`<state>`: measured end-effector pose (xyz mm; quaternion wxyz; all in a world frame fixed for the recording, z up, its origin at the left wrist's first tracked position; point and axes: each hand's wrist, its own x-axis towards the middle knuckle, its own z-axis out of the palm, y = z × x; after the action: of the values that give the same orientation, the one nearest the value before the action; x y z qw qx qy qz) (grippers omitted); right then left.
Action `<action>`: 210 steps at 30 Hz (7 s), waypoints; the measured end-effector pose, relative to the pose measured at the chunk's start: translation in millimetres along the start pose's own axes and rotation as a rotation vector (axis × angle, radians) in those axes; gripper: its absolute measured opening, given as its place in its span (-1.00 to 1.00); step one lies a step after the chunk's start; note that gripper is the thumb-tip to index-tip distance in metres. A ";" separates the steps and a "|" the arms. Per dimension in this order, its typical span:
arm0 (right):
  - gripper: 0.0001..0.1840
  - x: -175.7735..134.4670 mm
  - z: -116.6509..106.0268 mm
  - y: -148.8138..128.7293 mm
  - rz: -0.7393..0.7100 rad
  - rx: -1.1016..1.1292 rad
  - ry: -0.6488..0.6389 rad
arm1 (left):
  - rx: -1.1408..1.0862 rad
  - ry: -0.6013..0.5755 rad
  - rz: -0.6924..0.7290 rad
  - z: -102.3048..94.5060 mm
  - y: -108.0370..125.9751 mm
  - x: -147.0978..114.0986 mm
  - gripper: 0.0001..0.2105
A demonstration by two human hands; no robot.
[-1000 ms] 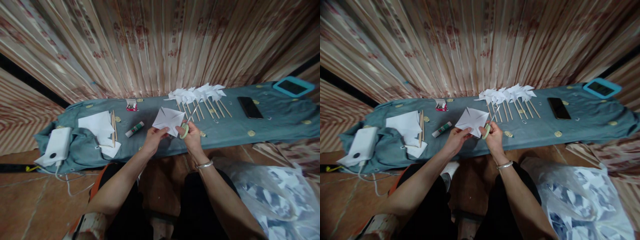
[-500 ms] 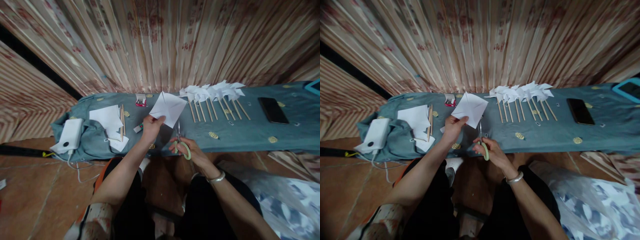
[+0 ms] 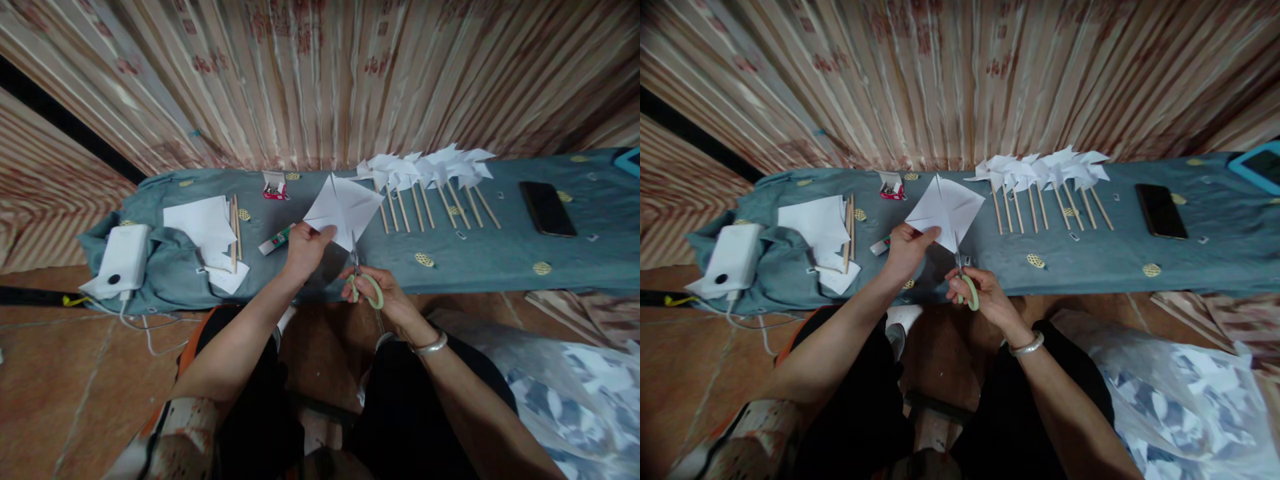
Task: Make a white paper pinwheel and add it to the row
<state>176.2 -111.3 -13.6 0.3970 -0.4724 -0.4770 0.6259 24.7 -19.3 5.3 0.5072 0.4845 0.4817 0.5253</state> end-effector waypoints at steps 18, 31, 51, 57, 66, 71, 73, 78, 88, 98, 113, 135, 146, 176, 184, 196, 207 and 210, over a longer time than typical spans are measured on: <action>-0.47 1.5 0.8 0.0 -0.012 0.024 0.024 | -0.055 -0.020 -0.029 1.2 -5.2 -2.4 -0.91; -0.56 4.4 4.3 1.1 0.009 0.043 0.054 | -0.037 0.001 -0.037 -1.3 -3.6 -2.2 -0.90; -0.58 6.1 5.0 -1.1 0.012 0.080 0.096 | -0.040 -0.036 -0.050 -0.5 -7.4 -3.5 -0.89; -0.59 6.5 4.4 -0.3 0.022 0.074 0.116 | -0.089 -0.061 -0.059 -0.7 -8.9 -5.7 -0.92; -0.54 6.8 3.9 -1.0 0.049 0.064 0.130 | -0.130 -0.070 -0.099 1.4 -7.8 -8.9 -0.89; -0.53 7.5 4.4 -0.6 0.057 0.051 0.134 | -0.122 -0.069 -0.123 2.1 -7.7 -9.0 -0.88; -0.53 7.7 3.9 -0.4 0.050 0.047 0.137 | -0.123 -0.080 -0.129 2.7 -7.5 -9.8 -0.87; -0.51 7.9 4.0 -0.9 0.059 0.055 0.145 | -0.135 -0.088 -0.122 4.2 -8.4 -11.4 -0.86; -0.53 7.9 4.2 1.1 0.043 0.039 0.143 | -0.108 -0.075 -0.106 4.6 -10.1 -11.8 -0.84; -0.55 8.4 5.7 0.8 0.046 0.042 0.156 | -0.132 -0.075 -0.112 5.0 -9.6 -13.1 -0.85; -0.55 9.5 9.3 -2.4 0.039 0.031 0.177 | -0.169 -0.078 -0.097 4.9 -9.4 -12.2 -0.86; -0.57 -26.1 -49.1 -14.9 0.056 -1.233 0.410 | -0.175 -0.079 -0.258 -23.2 -22.1 -5.1 -0.84; -0.57 10.7 -49.8 -24.8 0.168 -1.543 0.526 | -0.052 -0.225 -0.305 -15.0 -36.5 -12.7 -0.83; -0.63 34.9 -39.6 -31.6 0.033 -1.444 0.575 | 1.037 -0.109 0.298 -128.0 -39.0 15.2 -0.71; -0.63 39.7 -30.4 -31.5 -0.104 -1.278 0.593 | 0.894 -0.125 0.234 -116.5 -27.2 8.3 -0.73; -0.49 54.6 7.2 -23.2 -0.105 -0.032 0.167 | 0.507 -0.316 0.333 -64.0 1.3 -28.1 -0.72; -0.65 22.0 22.5 -25.1 0.028 0.324 -0.063 | 0.034 -0.249 0.134 -69.8 35.9 -52.0 -0.64; -0.69 16.0 28.8 -21.5 0.051 0.324 -0.161 | -0.133 -0.308 -0.002 -66.6 41.7 -55.0 -0.70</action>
<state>145.5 -97.7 6.8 0.4124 -0.3627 -0.3878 0.7402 -43.7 -76.2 41.3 0.6067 0.5241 0.3629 0.4750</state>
